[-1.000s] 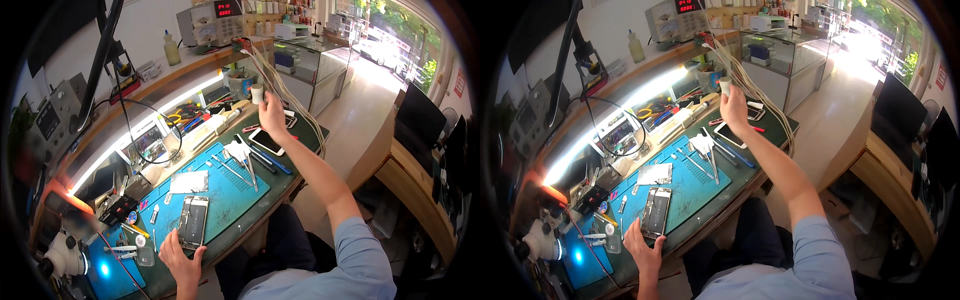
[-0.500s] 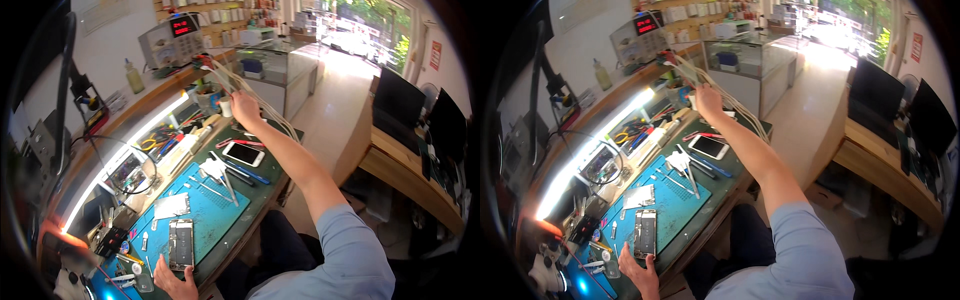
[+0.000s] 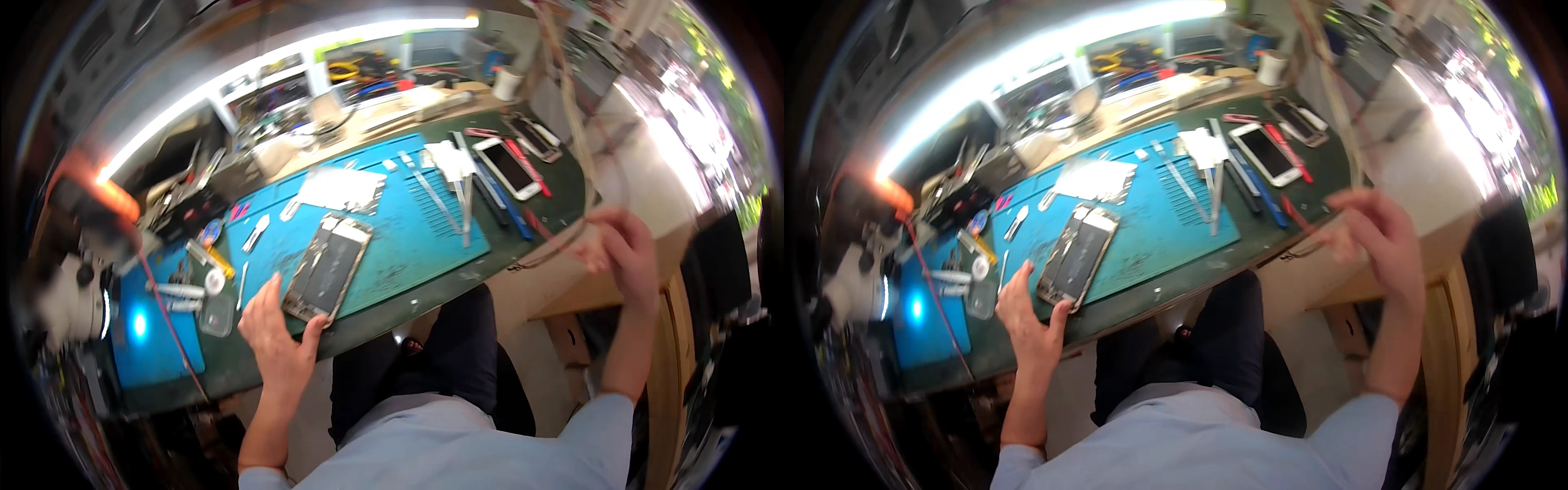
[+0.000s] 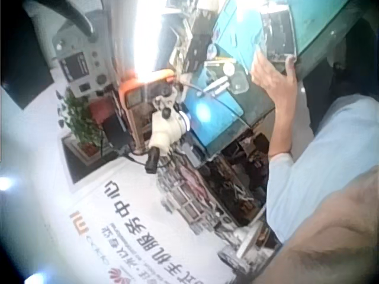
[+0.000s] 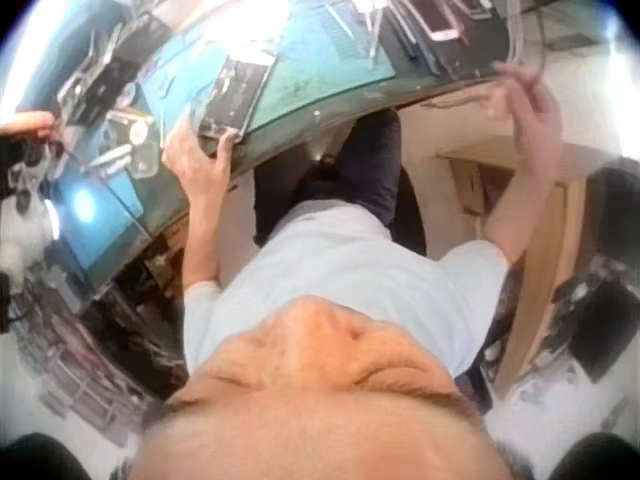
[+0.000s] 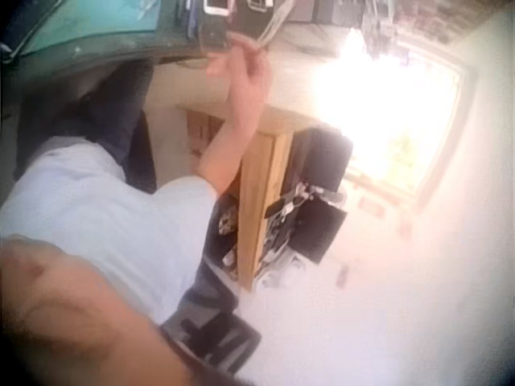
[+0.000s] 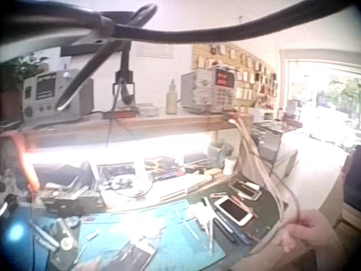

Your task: The person repairs a disassembled smartphone by connecting a ribbon cable to the motherboard and testing the screen with a power supply. They then plug a charging cable into the device to verify functionality.

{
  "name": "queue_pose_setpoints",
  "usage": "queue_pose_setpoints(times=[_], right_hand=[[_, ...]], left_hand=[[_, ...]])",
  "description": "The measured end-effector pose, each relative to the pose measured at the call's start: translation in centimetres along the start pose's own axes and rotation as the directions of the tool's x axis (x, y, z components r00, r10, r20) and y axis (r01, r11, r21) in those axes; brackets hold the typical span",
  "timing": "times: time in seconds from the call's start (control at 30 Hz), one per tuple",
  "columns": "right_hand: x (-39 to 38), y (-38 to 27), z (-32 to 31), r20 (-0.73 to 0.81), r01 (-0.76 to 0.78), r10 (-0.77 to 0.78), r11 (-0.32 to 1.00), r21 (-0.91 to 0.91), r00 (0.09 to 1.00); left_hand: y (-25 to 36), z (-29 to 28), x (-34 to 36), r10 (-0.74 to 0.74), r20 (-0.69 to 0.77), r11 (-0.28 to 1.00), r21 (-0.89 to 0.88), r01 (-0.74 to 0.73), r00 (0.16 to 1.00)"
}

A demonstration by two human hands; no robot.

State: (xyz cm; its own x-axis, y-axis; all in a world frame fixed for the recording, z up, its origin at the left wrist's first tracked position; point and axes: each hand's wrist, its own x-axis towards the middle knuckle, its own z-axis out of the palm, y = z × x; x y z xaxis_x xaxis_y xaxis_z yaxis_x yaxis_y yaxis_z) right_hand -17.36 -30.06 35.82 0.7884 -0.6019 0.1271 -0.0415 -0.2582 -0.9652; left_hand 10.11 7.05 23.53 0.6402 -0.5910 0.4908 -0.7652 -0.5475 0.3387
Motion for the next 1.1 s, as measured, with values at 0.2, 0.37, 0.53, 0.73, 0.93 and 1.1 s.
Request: queue_pose_setpoints(times=[0.2, 0.37, 0.53, 0.73, 0.93, 1.1], right_hand=[[-7.5, 4.3, 1.1, 0.037, -0.131, 0.126, 0.936, 0.327, 0.991], [-11.9, 9.0, 7.5, 0.501, -0.602, 0.438, 0.765, 0.229, 0.746], [-13.4, 11.3, 14.1, 0.518, -0.603, 0.412, 0.747, 0.279, 0.75], [-9.9, 9.6, 14.8, 0.481, -0.237, 0.198, 0.971, 0.022, 0.854], [-9.3, 8.4, 14.8, 0.527, -0.346, 0.278, 0.938, 0.032, 0.803], [-7.9, 7.4, 15.5, 0.545, -0.265, 0.213, 0.964, 0.018, 0.811]], left_hand=[[-0.5, -1.0, -1.4, 0.241, -0.236, 0.928, -0.23, -0.295, 0.942], [-2.5, -2.6, -5.8, 0.426, -0.424, 0.859, -0.089, -0.505, 0.799], [-8.6, 0.2, -18.2, -0.548, -0.588, 0.795, -0.586, 0.154, 0.595], [-11.6, 1.8, -23.0, -0.764, -0.205, 0.601, -0.571, 0.559, 0.611], [-12.5, 5.0, -24.4, -0.727, 0.058, 0.514, -0.614, 0.599, 0.684], [-15.3, 11.0, -34.1, -0.694, 0.325, 0.576, -0.285, 0.766, 0.642]])
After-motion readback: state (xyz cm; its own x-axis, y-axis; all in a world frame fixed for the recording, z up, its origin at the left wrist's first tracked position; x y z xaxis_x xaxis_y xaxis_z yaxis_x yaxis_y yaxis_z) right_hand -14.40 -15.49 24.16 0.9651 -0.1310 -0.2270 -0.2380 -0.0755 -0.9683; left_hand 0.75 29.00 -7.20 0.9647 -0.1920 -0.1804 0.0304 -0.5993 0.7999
